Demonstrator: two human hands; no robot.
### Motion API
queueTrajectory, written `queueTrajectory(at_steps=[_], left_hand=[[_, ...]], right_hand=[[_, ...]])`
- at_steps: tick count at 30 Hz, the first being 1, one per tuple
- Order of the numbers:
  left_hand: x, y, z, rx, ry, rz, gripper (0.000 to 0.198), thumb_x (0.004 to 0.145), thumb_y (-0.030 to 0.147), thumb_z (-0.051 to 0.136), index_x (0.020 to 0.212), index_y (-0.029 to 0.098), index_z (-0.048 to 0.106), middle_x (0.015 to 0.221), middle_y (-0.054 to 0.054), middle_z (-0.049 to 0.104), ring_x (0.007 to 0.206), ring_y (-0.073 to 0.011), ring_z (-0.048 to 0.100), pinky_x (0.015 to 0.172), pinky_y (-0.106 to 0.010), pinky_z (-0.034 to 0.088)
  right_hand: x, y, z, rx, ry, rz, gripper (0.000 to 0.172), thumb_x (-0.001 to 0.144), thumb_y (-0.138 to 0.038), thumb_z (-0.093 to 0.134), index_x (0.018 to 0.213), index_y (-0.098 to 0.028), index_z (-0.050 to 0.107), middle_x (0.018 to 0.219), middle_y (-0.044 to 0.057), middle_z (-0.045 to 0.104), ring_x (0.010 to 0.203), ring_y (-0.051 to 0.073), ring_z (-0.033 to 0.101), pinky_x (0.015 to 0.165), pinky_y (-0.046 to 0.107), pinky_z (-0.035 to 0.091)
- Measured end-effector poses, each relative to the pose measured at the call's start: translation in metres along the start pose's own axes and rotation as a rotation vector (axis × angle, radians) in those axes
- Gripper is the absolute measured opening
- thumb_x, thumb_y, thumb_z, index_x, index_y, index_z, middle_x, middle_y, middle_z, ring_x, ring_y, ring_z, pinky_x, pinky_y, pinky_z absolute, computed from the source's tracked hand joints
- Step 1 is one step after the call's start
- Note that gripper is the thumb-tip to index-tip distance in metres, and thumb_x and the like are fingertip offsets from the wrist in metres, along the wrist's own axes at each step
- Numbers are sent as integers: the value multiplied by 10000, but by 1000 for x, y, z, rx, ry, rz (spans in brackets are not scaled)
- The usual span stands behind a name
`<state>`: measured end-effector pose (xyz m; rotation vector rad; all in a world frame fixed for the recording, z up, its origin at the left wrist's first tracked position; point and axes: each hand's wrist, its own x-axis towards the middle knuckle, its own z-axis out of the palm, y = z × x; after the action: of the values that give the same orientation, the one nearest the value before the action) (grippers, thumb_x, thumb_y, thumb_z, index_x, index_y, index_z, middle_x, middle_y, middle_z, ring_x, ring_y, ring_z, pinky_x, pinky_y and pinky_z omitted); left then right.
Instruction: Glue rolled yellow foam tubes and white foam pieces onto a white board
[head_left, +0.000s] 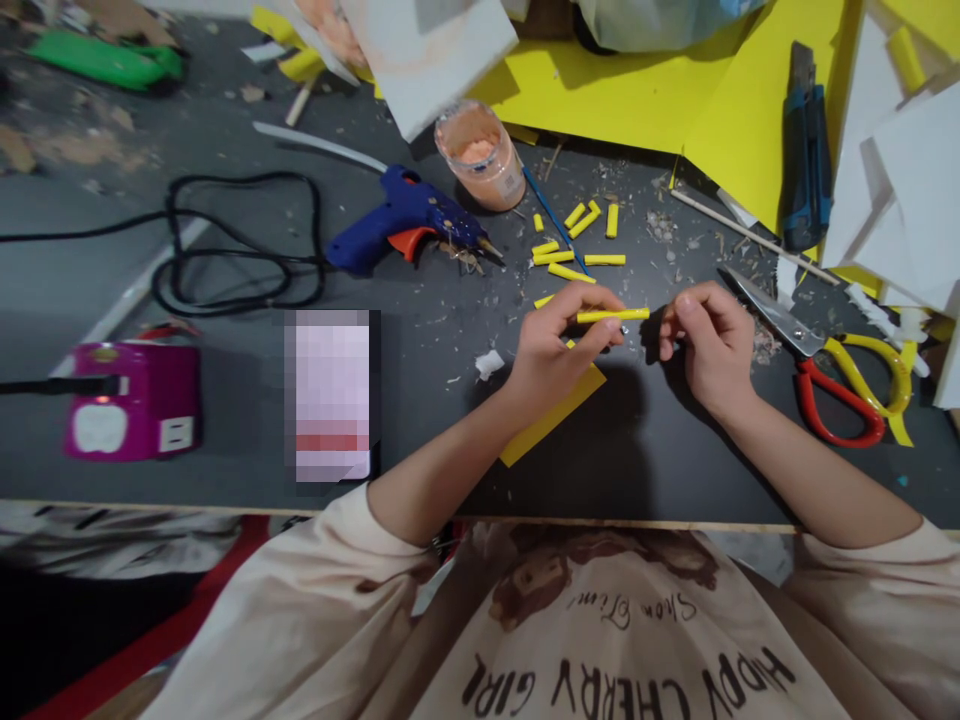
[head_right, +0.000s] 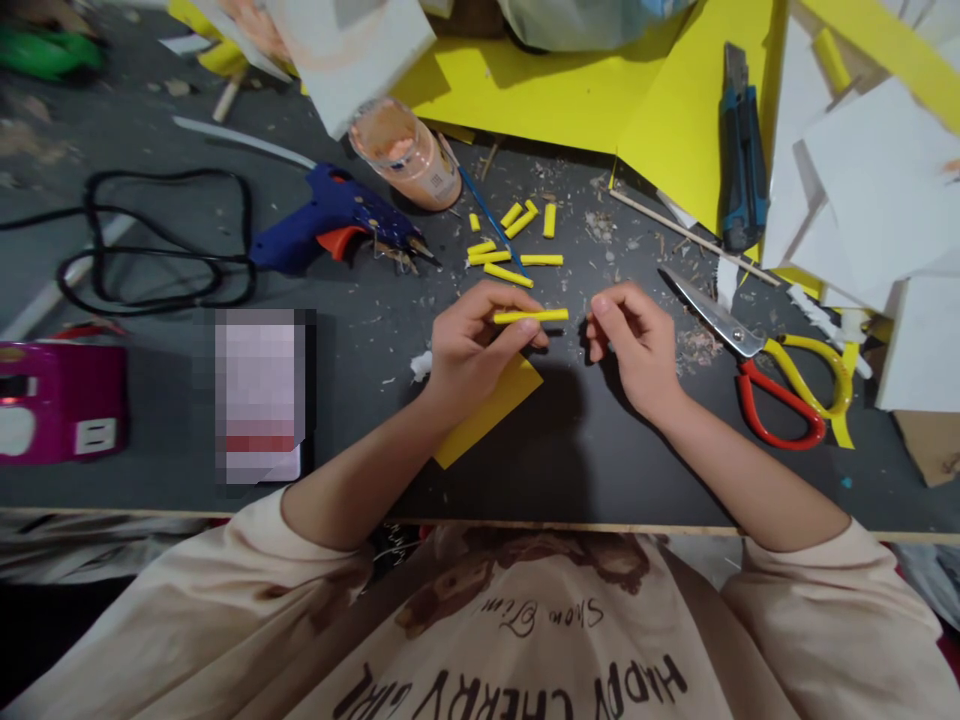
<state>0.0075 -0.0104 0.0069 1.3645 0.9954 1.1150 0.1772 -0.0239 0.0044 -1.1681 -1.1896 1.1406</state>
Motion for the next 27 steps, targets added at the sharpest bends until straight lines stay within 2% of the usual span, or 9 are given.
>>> queueTrajectory(at_steps=[3, 6, 10, 13, 19, 27], left_hand=[[1, 0, 0, 7, 7, -5, 43, 819, 213, 614, 847, 184, 602, 746, 36, 630, 619, -78, 641, 612, -187, 506], [1, 1, 0, 11, -1, 9, 35, 818, 206, 615, 846, 187, 608, 750, 37, 634, 625, -78, 645, 605, -183, 505], [0, 0, -1, 0, -51, 51, 27, 841, 217, 616, 854, 193, 614, 749, 39, 644, 637, -80, 642, 618, -190, 506], [0, 0, -3, 5, -92, 63, 43, 860, 237, 618, 865, 195, 618, 729, 41, 641, 639, -80, 634, 627, -193, 500], [0, 4, -4, -33, -140, 0, 166, 870, 349, 632, 862, 186, 601, 706, 38, 636, 595, -78, 616, 585, -185, 486], [-3, 4, -4, -69, -162, -67, 205, 873, 385, 625, 895, 184, 591, 657, 36, 649, 590, -84, 617, 599, -190, 477]], right_hand=[[2, 1, 0, 16, 3, -19, 236, 809, -424, 708, 895, -246, 580, 760, -60, 596, 505, 44, 553, 468, 183, 446], [2, 1, -1, 29, -85, -7, 273, 820, -421, 694, 1031, -269, 608, 872, -30, 628, 618, 69, 603, 518, 199, 476], [2, -2, -1, -43, -188, 26, 272, 777, -444, 728, 940, -239, 658, 777, -24, 634, 652, 91, 589, 576, 220, 480], [2, -2, -1, -59, -184, 44, 227, 771, -428, 734, 868, -231, 680, 760, -28, 652, 628, 82, 578, 577, 215, 470], [1, -4, 0, -46, -175, 24, 71, 796, -278, 724, 850, -233, 730, 768, -32, 701, 626, 68, 609, 604, 199, 492], [1, -5, -3, -75, -176, -3, 100, 800, -306, 720, 841, -216, 733, 744, -23, 698, 600, 76, 607, 566, 205, 499]])
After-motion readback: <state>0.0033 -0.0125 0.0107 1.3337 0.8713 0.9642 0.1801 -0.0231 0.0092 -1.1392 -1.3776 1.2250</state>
